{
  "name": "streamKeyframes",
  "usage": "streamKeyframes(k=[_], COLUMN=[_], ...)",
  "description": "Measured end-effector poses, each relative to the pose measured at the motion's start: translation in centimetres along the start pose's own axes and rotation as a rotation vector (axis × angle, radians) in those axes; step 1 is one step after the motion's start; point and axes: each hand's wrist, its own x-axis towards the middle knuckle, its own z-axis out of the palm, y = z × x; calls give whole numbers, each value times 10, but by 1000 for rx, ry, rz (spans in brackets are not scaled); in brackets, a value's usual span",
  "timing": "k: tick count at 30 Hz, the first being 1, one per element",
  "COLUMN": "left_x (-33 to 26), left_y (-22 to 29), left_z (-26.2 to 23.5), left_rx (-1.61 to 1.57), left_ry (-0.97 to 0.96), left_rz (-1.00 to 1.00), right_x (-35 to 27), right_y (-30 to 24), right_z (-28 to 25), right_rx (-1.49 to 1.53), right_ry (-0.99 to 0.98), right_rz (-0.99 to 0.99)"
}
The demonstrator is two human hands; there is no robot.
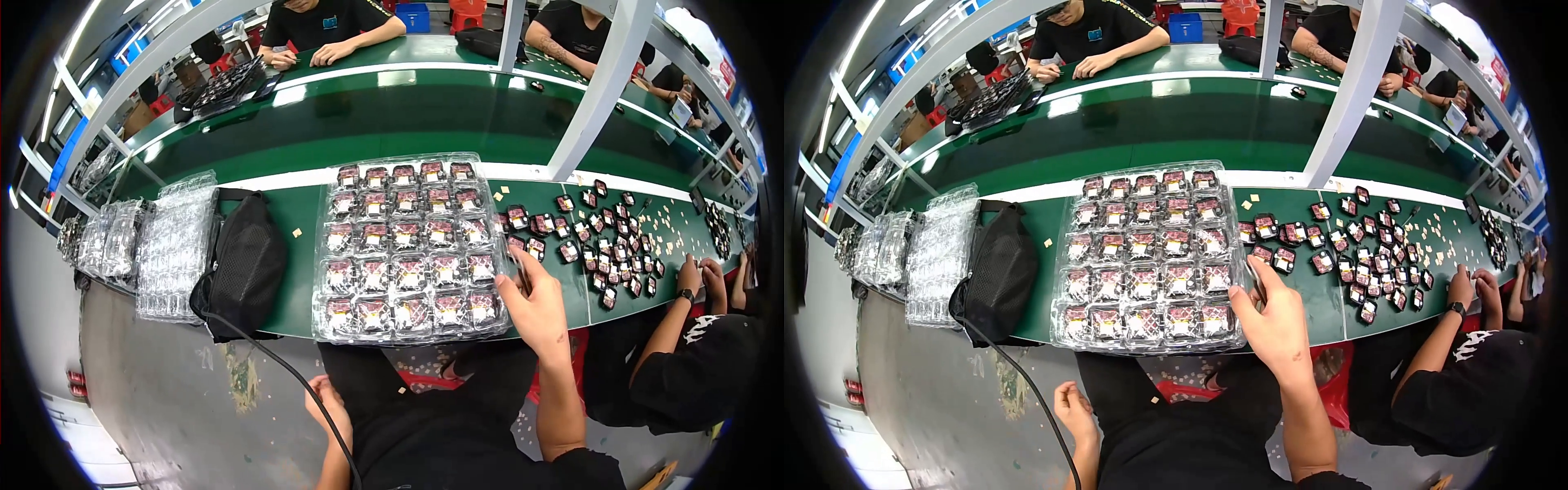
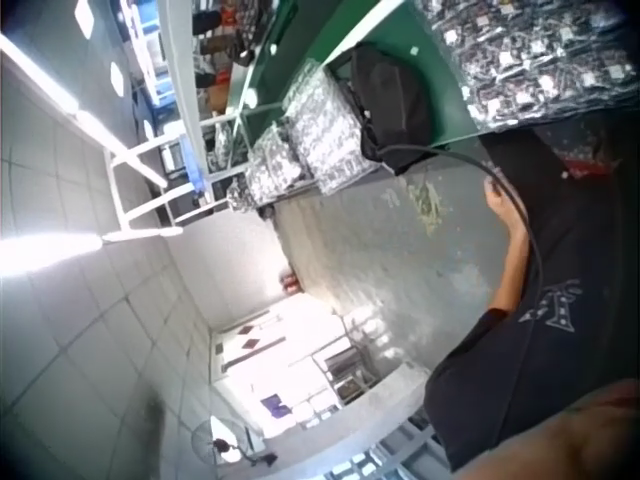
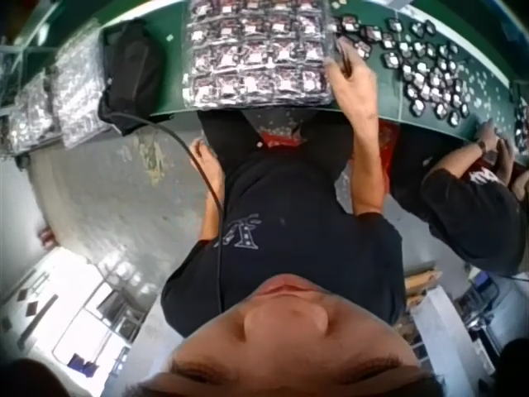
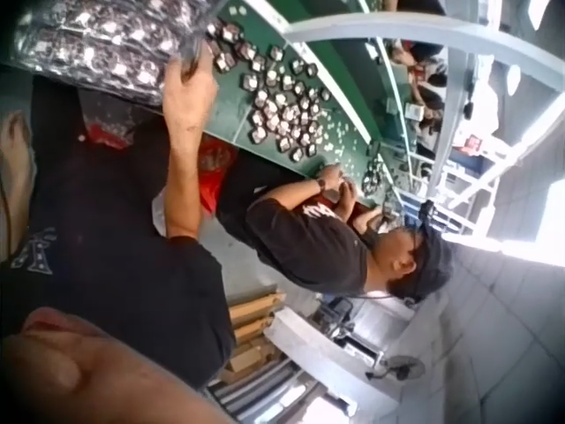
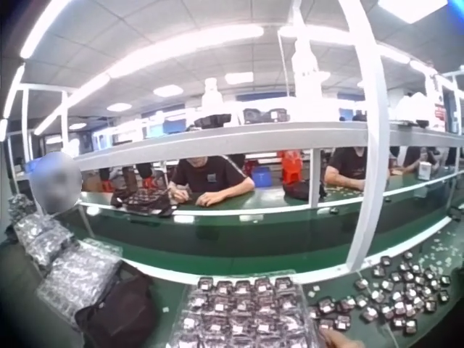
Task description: Using a small probe to adjust or assemble parts on electronic components and organizing them in a tray on an assembly line.
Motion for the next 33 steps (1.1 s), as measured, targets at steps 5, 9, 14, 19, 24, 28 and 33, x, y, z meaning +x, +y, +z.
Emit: streamKeyframes(k=[5,9,14,19,24,28,33], left_x=[-35,-44,-50,-64,-69,-66,-60], left_y=[10,62,87,107,116,121,130], left_z=[32,58,84,97,100,102,122], left_rx=[147,307,156,-50,-130,-388,-492], left_ry=[-390,-722,-946,-1101,-1184,-1402,-1599], left_rz=[152,682,906,871,485,-164,-757], right_x=[3,17,12,-2,-33,-87,-100], right_y=[18,63,72,83,72,43,26], right_z=[-10,-12,-4,-10,-20,-33,-37], right_rx=[-7,-417,-584,-517,-224,188,224], right_ry=[189,394,322,344,474,119,-355], right_rz=[-121,-217,-63,-59,-289,-390,-663])
